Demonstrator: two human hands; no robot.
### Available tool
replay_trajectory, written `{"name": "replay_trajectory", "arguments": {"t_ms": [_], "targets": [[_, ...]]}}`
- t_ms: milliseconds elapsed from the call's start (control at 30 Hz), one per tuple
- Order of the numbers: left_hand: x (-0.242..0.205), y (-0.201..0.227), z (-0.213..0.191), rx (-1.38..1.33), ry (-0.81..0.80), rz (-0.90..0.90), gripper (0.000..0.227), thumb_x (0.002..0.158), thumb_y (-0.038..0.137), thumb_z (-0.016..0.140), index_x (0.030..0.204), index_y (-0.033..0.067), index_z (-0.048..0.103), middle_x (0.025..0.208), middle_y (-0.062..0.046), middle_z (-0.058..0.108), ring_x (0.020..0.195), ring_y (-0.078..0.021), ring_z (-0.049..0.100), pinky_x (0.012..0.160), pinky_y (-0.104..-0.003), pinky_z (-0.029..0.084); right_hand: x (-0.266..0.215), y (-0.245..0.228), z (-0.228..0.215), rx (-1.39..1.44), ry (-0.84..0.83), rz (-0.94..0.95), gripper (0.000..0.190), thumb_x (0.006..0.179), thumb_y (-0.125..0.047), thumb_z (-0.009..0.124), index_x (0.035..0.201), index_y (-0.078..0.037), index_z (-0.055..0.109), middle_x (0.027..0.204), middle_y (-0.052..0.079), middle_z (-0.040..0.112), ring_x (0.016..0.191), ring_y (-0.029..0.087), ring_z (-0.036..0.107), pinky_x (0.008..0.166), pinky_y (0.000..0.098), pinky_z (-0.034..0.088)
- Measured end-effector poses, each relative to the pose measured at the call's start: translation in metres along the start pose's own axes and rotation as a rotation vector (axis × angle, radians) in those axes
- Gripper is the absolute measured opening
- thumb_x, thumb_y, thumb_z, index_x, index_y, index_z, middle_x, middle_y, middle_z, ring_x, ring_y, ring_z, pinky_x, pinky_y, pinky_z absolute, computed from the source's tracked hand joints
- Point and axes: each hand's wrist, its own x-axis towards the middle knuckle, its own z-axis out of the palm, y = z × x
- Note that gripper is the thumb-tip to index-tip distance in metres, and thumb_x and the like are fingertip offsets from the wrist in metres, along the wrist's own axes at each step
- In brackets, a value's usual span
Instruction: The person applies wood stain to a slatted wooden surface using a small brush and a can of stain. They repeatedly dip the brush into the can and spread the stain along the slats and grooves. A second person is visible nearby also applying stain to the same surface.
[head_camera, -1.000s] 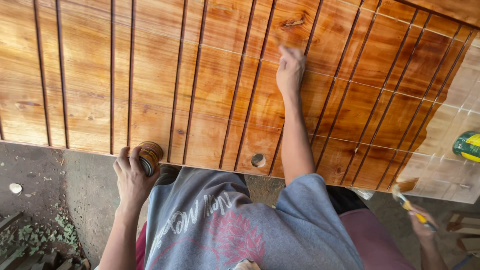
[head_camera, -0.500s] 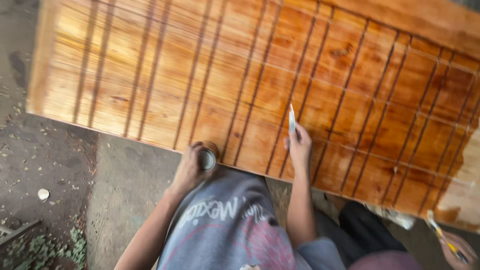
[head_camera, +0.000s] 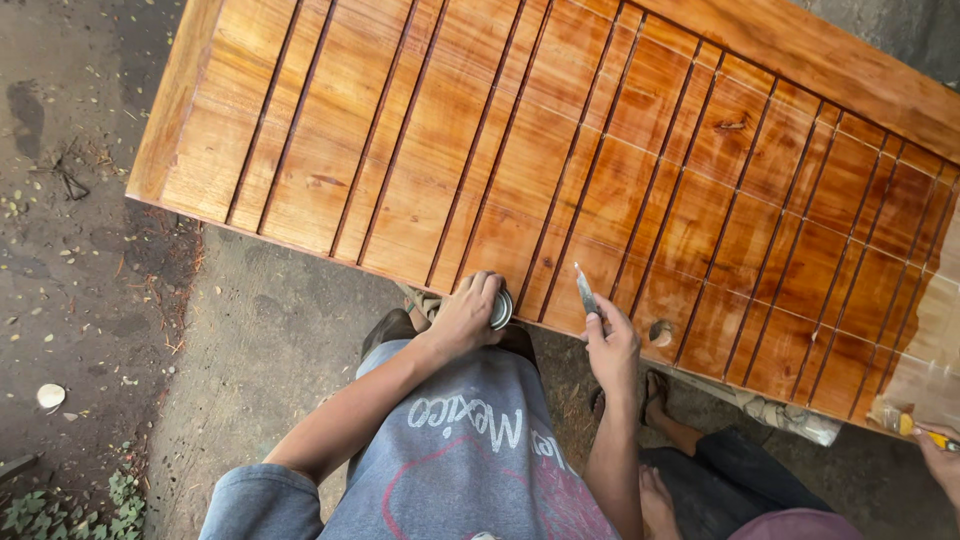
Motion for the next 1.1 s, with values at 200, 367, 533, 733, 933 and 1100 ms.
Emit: {"name": "replay_trajectory", "arguments": {"t_ms": [200,367,533,733,933,1100], "targets": [[-0.012,-0.017,-0.001,-0.118,0.168,0.140,0.080,0.070,0.021,0.089,0.131,-0.0058,0.044,0.130,-0.023,0.054,0.126,-0.0415,0.054,0.105,-0.046,0.047,-0.026,-0.008,0.013,-0.080,-0.026,-0.044,0.036,0.099,-0.010,0.062,0.135,-0.007,0.065,0.104,0.008,0.071,0.072,0.014,0.070,0.064,0.0295,0.055],[-0.024,-0.034,-0.011,-0.294,0.265,0.160,0.079,0.072,0.019,0.091,0.128,-0.0044,0.042,0.134,-0.026,0.054,0.122,-0.0414,0.058,0.102,-0.043,0.049,-0.029,-0.029,0.018,-0.238,0.005,-0.324,0.034,0.092,-0.003,0.065,0.126,-0.005,0.068,0.107,0.013,0.071,0.087,0.028,0.073,0.074,0.0351,0.055],[-0.045,-0.057,-0.013,-0.315,0.247,0.101,0.077,0.071,0.014,0.090,0.128,-0.0018,0.040,0.133,-0.023,0.057,0.121,-0.0397,0.060,0.101,-0.044,0.050,-0.045,-0.051,0.020,-0.262,-0.110,-0.374,0.027,0.092,-0.003,0.066,0.119,-0.004,0.069,0.108,0.015,0.072,0.097,0.032,0.072,0.082,0.0381,0.055],[-0.050,-0.065,0.012,-0.312,0.346,0.164,0.074,0.072,0.010,0.089,0.128,-0.0004,0.041,0.134,-0.022,0.057,0.120,-0.0390,0.059,0.101,-0.045,0.050,-0.058,-0.078,0.024,-0.390,-0.174,-0.401,0.031,0.089,-0.010,0.071,0.119,-0.006,0.069,0.108,0.015,0.072,0.096,0.035,0.070,0.083,0.0426,0.055],[-0.047,-0.064,0.014,-0.301,0.365,0.117,0.070,0.072,0.010,0.090,0.126,0.0014,0.046,0.125,-0.019,0.062,0.115,-0.0374,0.062,0.099,-0.044,0.051,-0.066,-0.093,0.028,-0.510,-0.214,-0.368,0.032,0.089,-0.016,0.073,0.119,-0.008,0.070,0.108,0.014,0.071,0.095,0.036,0.070,0.083,0.0443,0.055],[-0.045,-0.052,0.007,-0.294,0.289,0.129,0.073,0.069,0.008,0.089,0.127,0.0006,0.044,0.127,-0.021,0.060,0.116,-0.0395,0.060,0.099,-0.046,0.050,-0.068,-0.090,0.028,-0.560,-0.193,-0.372,0.032,0.089,-0.017,0.073,0.120,-0.008,0.070,0.110,0.014,0.070,0.096,0.036,0.070,0.082,0.0457,0.056]]}}
